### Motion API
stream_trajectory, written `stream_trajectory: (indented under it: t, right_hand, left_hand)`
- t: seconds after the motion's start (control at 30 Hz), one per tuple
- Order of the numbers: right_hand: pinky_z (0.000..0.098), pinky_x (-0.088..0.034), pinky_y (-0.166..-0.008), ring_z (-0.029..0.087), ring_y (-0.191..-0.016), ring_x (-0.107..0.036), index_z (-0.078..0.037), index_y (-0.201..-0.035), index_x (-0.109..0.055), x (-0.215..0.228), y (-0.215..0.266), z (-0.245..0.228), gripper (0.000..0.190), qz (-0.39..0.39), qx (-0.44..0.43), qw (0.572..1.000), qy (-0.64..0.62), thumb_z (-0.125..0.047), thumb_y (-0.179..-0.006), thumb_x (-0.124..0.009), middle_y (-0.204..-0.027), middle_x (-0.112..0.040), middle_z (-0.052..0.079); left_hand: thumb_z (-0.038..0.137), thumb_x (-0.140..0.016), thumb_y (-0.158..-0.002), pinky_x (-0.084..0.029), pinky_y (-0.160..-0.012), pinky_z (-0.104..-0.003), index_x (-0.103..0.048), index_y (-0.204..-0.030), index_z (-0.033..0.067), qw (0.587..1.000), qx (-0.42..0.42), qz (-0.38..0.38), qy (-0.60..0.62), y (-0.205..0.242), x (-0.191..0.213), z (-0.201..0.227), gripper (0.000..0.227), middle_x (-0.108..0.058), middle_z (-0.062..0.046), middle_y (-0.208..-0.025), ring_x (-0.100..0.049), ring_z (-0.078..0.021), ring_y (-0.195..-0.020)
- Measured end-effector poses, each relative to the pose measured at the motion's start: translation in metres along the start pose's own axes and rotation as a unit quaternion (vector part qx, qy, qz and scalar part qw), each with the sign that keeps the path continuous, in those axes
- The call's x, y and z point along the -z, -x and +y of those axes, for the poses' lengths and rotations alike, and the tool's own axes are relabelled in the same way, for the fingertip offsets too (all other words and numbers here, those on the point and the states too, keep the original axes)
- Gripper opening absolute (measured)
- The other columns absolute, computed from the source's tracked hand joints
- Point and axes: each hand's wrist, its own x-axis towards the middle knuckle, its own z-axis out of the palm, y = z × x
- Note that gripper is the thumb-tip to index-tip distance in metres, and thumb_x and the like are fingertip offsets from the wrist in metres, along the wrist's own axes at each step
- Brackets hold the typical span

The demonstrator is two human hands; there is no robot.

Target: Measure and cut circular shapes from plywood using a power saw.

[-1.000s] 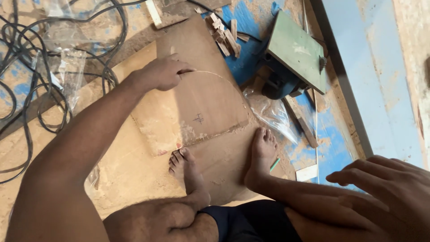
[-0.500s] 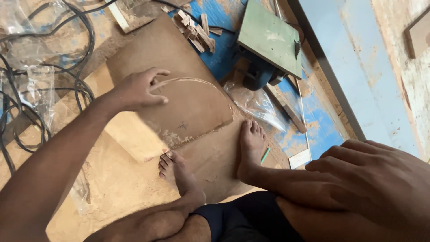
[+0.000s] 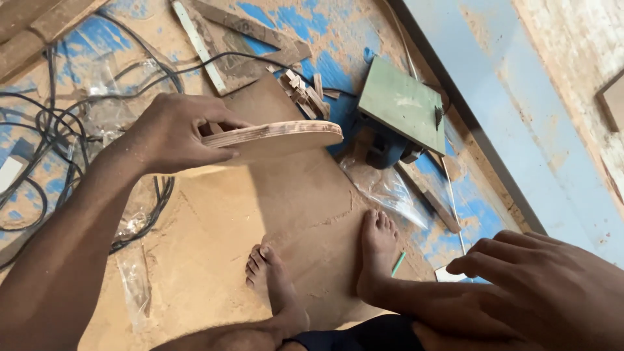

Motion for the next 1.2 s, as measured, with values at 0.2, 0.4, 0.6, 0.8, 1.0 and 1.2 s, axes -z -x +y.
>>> stream_trajectory:
  t: [0.2,0.4,0.6,0.8,1.0,1.2]
  right_hand:
    - [0.0325,-0.041,-0.113,0.011,-0.134,-0.049,-0.034,-0.134,-0.06,0.02,0.001,-0.011,0.043,-0.073,-0.021,0.997,-0.006,-0.057,-0.098,-0.055,-0.145,-0.052,-0.014]
    - [0.0349,-0.043,-0.109,0.014,-0.134,-0.05,-0.044,-0.131,-0.067,0.009,-0.009,0.001,0.039,-0.028,0.079,0.993,0.081,-0.059,-0.098,-0.053,-0.15,-0.051,-0.011]
    - [0.0288,-0.044,-0.12,-0.001,-0.133,-0.058,-0.044,-0.149,-0.049,0.009,-0.02,-0.006,0.058,-0.109,-0.133,0.985,0.023,-0.066,-0.095,-0.044,-0.137,-0.061,-0.022]
    - [0.036,-0.041,-0.12,0.001,-0.133,-0.057,-0.044,-0.152,-0.044,-0.018,-0.027,0.013,0.06,-0.099,-0.08,0.991,0.038,-0.067,-0.097,-0.04,-0.139,-0.06,-0.022]
    - [0.0362,-0.042,-0.118,0.004,-0.132,-0.057,-0.042,-0.155,-0.04,-0.024,-0.018,0.01,0.063,-0.115,-0.061,0.991,0.032,-0.067,-0.097,-0.042,-0.139,-0.059,-0.02]
    - [0.0332,-0.044,-0.114,0.005,-0.131,-0.057,-0.041,-0.152,-0.042,-0.047,-0.014,0.014,0.059,-0.115,-0.015,0.992,0.04,-0.064,-0.098,-0.044,-0.141,-0.057,-0.017]
  left_hand:
    - [0.045,-0.079,-0.075,-0.057,-0.076,-0.045,-0.08,-0.111,0.0233,0.993,-0.075,0.022,-0.089,-0.016,-0.032,-0.002,0.041,-0.075,-0.007,-0.094,-0.072,-0.0289,-0.085]
    - [0.047,-0.078,-0.076,-0.056,-0.078,-0.048,-0.079,-0.105,0.0209,0.993,-0.033,0.018,-0.114,-0.017,-0.026,-0.005,0.039,-0.075,-0.009,-0.097,-0.071,-0.0335,-0.09]
    - [0.055,-0.077,-0.082,-0.057,-0.076,-0.048,-0.071,-0.121,0.0219,0.977,0.032,0.012,-0.21,-0.017,-0.025,-0.005,0.051,-0.074,-0.011,-0.09,-0.072,-0.0321,-0.086]
    - [0.051,-0.072,-0.093,-0.055,-0.066,-0.044,-0.065,-0.116,0.0051,0.927,-0.077,0.276,-0.241,-0.022,-0.052,-0.045,0.051,-0.072,-0.011,-0.089,-0.071,-0.0271,-0.076]
    - [0.042,-0.063,-0.106,-0.053,-0.069,-0.048,-0.069,-0.104,0.0094,0.949,-0.044,0.268,-0.157,-0.034,-0.043,-0.042,0.033,-0.072,-0.009,-0.089,-0.071,-0.0298,-0.078]
    - [0.05,-0.046,-0.107,-0.052,-0.082,-0.055,-0.072,-0.111,0.0128,0.972,0.14,0.142,-0.121,-0.043,-0.032,-0.034,0.045,-0.074,-0.014,-0.091,-0.071,-0.0338,-0.083]
